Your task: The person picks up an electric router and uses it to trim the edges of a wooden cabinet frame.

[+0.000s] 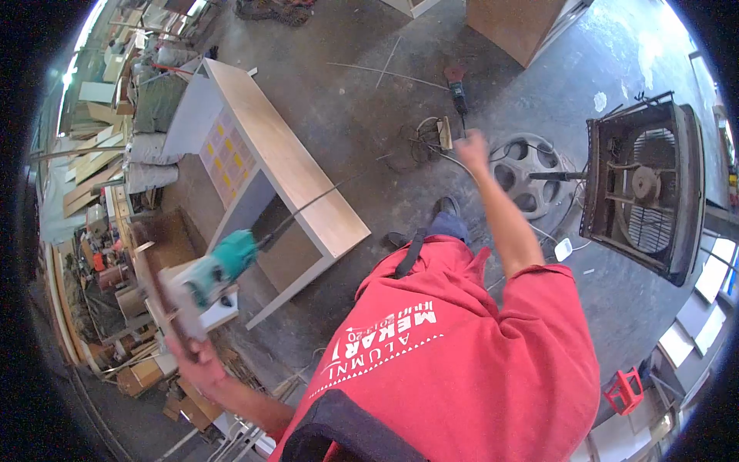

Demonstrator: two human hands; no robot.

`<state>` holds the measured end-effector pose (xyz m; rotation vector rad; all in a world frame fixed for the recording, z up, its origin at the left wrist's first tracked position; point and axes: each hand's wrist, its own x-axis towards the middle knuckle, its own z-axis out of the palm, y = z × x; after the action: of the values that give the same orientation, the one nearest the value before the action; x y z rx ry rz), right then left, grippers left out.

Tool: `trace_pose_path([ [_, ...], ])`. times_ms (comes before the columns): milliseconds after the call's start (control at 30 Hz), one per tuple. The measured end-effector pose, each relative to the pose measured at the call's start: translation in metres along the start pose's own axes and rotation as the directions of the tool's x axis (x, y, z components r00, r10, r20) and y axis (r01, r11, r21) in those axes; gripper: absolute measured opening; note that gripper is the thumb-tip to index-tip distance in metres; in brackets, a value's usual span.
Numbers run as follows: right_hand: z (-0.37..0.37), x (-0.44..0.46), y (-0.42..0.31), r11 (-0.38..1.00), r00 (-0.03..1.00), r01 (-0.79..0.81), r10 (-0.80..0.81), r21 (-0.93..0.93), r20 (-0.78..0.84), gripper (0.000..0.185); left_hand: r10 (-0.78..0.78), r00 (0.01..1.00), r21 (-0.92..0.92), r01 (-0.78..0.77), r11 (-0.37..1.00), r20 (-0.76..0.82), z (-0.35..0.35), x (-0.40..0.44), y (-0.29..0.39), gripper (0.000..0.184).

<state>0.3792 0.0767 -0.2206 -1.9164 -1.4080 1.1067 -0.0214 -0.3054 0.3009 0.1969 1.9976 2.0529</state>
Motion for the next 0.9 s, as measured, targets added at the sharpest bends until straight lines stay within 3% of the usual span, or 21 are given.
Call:
trace_pose_path([
  [33,0.026,-0.036,-0.035,0.996,0.98,0.038,-0.053,0.084,0.194,0.064,0.05,0.996,-0.025,-0.052,0.998,-0.075,-0.001,-0.003,0.025,0.036],
  [67,0.069,-0.054,-0.037,0.955,0.917,0.27,-0.294,0.122,0.268,0.075,0.149,0.989,-0.053,-0.148,0.988,0.007,-0.011,-0.007,0.045,0.039],
  [100,0.11,-0.072,-0.047,0.897,0.834,0.44,-0.424,0.036,0.353,0.088,0.246,0.965,-0.088,-0.238,0.967,0.086,-0.018,-0.01,0.063,0.042],
  [167,0.141,-0.117,-0.111,0.697,0.603,0.703,-0.689,0.14,0.403,0.103,0.283,0.955,-0.108,-0.273,0.956,0.091,-0.006,-0.028,0.098,0.045],
  [233,0.16,-0.156,-0.161,0.573,0.382,0.762,-0.773,0.301,0.506,0.105,0.313,0.946,-0.124,-0.302,0.945,0.083,-0.002,-0.044,0.126,0.048],
  [267,0.163,-0.172,-0.182,0.655,0.299,0.669,-0.669,0.35,0.681,0.093,0.359,0.931,-0.122,-0.35,0.929,0.065,-0.005,-0.05,0.137,0.049],
  [300,0.174,-0.188,-0.188,0.635,0.259,0.69,-0.665,0.347,0.701,0.07,0.404,0.914,-0.123,-0.397,0.91,0.043,-0.011,-0.054,0.143,0.05],
  [333,0.177,-0.19,-0.187,0.633,0.254,0.691,-0.666,0.35,0.702,0.07,0.406,0.913,-0.121,-0.399,0.909,0.038,-0.025,-0.057,0.148,0.05],
  [400,0.184,-0.193,-0.18,0.697,0.122,0.684,-0.401,0.216,0.908,0.046,0.177,0.825,-0.384,0.053,0.922,0.537,-0.057,-0.059,0.158,0.061],
  [467,0.243,-0.164,-0.083,0.493,0.136,0.868,-0.338,0.052,0.931,0.037,0.203,0.837,-0.353,-0.013,0.936,0.508,-0.062,-0.07,0.159,0.058],
  [500,0.219,-0.144,-0.048,0.376,0.202,0.925,-0.362,-0.055,0.91,0.032,0.211,0.819,-0.35,-0.013,0.937,0.533,-0.06,-0.077,0.156,0.058],
  [533,0.156,-0.145,-0.049,0.555,0.515,0.788,-0.354,-0.268,0.781,0.025,0.219,0.8,-0.349,-0.013,0.937,0.558,-0.059,-0.083,0.154,0.057],
  [600,0.111,-0.106,-0.005,0.708,0.811,0.473,-0.119,-0.524,0.572,0.02,0.183,0.867,-0.336,-0.019,0.942,0.463,-0.059,-0.092,0.145,0.057],
  [667,0.092,-0.04,0.043,0.776,0.795,0.526,-0.303,-0.348,0.525,0.023,0.165,0.933,-0.452,-0.003,0.892,0.32,-0.065,-0.087,0.13,0.055],
  [700,0.065,-0.026,0.013,0.844,0.846,0.504,-0.44,-0.184,0.3,0.026,0.13,0.888,-0.386,0.057,0.921,0.441,-0.072,-0.08,0.123,0.047],
  [733,0.036,-0.003,-0.025,0.742,0.755,0.65,-0.607,-0.164,0.246,0.028,0.13,0.886,-0.397,0.066,0.915,0.446,-0.079,-0.074,0.116,0.047],
  [767,0.015,0.019,-0.066,0.591,0.607,0.794,-0.783,-0.145,0.134,0.024,0.139,0.968,-0.283,-0.077,0.956,0.208,-0.086,-0.069,0.111,0.047],
  [800,-0.026,0.017,-0.14,0.681,0.655,0.725,-0.729,0.106,0.199,0.018,0.178,0.983,-0.131,-0.182,0.975,-0.039,-0.095,-0.063,0.104,0.047],
  [833,-0.059,0.016,-0.204,0.51,0.497,0.859,-0.851,0.045,0.169,0.019,0.319,0.948,-0.038,-0.319,0.947,-0.006,-0.132,-0.046,0.09,0.044],
  [867,-0.097,-0.01,-0.274,0.573,0.544,0.79,-0.819,0.217,0.181,0.016,0.313,0.95,-0.048,-0.313,0.948,-0.003,-0.133,-0.039,0.085,0.044],
  [900,-0.12,-0.029,-0.326,0.343,0.346,0.936,-0.938,0.08,-0.024,0.012,0.219,0.975,-0.051,-0.217,0.975,0.033,-0.129,-0.032,0.081,0.044],
])
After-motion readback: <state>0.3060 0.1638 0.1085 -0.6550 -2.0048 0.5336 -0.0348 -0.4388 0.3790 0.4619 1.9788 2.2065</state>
